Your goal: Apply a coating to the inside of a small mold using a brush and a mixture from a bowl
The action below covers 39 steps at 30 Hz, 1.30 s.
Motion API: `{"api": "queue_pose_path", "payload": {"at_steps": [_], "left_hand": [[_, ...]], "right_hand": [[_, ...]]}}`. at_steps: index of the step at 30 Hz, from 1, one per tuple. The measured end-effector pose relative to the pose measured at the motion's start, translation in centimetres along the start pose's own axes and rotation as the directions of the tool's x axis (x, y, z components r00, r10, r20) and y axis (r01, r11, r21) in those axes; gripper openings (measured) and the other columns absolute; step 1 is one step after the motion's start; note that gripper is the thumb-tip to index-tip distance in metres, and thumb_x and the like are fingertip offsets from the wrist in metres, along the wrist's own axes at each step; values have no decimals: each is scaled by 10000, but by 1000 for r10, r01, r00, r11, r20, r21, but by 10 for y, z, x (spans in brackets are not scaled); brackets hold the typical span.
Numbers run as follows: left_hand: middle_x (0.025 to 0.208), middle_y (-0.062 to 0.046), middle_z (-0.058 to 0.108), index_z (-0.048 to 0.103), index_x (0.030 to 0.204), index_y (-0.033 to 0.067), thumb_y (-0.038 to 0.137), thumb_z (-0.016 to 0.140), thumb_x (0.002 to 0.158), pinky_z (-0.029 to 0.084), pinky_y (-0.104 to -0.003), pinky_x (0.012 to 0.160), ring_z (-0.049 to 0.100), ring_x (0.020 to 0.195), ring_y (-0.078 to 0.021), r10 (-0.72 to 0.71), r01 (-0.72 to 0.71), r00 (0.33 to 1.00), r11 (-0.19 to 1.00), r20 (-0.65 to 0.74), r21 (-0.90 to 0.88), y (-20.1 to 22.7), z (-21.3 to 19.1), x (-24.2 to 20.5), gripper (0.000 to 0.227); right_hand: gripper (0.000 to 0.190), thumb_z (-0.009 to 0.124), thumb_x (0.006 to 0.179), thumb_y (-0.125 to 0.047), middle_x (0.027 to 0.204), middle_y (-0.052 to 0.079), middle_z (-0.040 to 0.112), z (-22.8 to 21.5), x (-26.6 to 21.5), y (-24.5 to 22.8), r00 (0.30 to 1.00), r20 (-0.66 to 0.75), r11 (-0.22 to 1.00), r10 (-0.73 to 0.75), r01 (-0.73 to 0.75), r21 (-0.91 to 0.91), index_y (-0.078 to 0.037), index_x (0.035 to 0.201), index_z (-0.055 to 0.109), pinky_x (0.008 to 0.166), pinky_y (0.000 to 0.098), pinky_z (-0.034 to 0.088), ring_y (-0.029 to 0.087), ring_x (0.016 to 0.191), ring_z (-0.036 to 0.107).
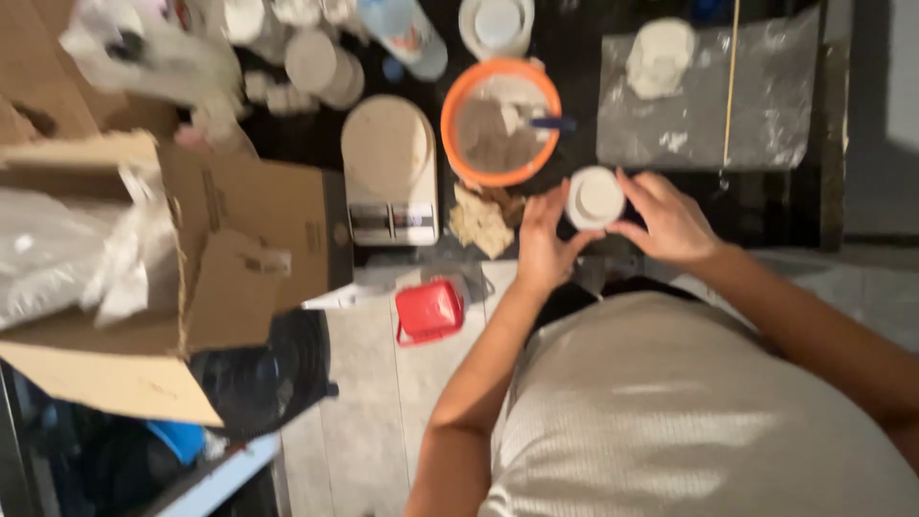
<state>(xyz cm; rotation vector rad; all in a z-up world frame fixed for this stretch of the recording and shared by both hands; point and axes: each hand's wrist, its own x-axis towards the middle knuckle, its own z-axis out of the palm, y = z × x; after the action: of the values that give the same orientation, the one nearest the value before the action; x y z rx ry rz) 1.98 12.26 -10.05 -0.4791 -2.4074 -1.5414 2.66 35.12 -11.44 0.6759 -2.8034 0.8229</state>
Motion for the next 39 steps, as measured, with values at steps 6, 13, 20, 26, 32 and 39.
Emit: {"api": "queue_pose_path", "payload": {"at_steps": [6, 13, 20, 26, 32, 39], "left_hand": [[1192, -199, 683, 639, 1318, -56, 283, 987, 528, 541, -448, 1011, 653, 1083, -385, 50, -50, 998, 999, 40, -2, -22, 3, 2, 927], [1214, -172, 686, 632, 1336, -51, 282, 1002, 603, 510, -419, 1029, 658, 1072, -340, 109, -107, 989, 994, 100, -24, 6, -19, 24, 886], [1167, -191, 699, 658, 1299, -48, 262, 1021, 539, 519, -452, 1015, 679, 1049, -380, 115, -117, 976, 993, 184, -1, -6, -13, 34, 897], [1154, -195, 698, 656, 1301, -51, 247, 1028, 522, 528, -453, 995, 682, 1030, -383, 129, -133, 979, 991, 160, 15, 3, -11, 42, 914], [1156, -174, 700, 658, 1301, -41, 249, 1033, 494, 531, -435, 986, 682, 1037, -355, 91, -98, 986, 994, 140, 50, -6, -12, 26, 936], [1150, -151, 709, 667, 1307, -22, 254, 1037, 493, 531, -416, 986, 689, 1030, -332, 82, -88, 989, 995, 122, 49, -14, -6, 26, 936]], "right_hand": [[762, 746, 841, -480, 1269, 93, 633, 9, -5, -1, 976, 93, 978, 198, -191, -82, -95, 1475, 574, 863, 399, 569, 278, 1171, 635], [694, 689, 901, -540, 1216, 50, 646, 4, -7, -18, 973, -134, 981, 188, -192, -19, -134, 1454, 584, 834, 365, 575, 258, 1135, 645], [671, 657, 933, -545, 1206, 47, 642, 3, -6, -19, 964, -224, 986, 142, -159, -57, -125, 1451, 585, 814, 320, 587, 236, 1107, 665], [689, 695, 922, -472, 1227, 60, 640, 2, -3, -8, 974, -138, 983, 182, -185, -9, -134, 1500, 532, 813, 341, 603, 242, 1135, 666], [668, 656, 926, -525, 1226, 68, 638, 12, -5, -13, 970, -89, 974, 225, -227, -12, -140, 1462, 552, 803, 389, 612, 266, 1125, 667], [621, 663, 927, -502, 1198, 78, 646, 13, -1, -5, 980, -93, 984, 173, -177, -29, -116, 1408, 586, 787, 388, 617, 272, 1101, 673]]}}
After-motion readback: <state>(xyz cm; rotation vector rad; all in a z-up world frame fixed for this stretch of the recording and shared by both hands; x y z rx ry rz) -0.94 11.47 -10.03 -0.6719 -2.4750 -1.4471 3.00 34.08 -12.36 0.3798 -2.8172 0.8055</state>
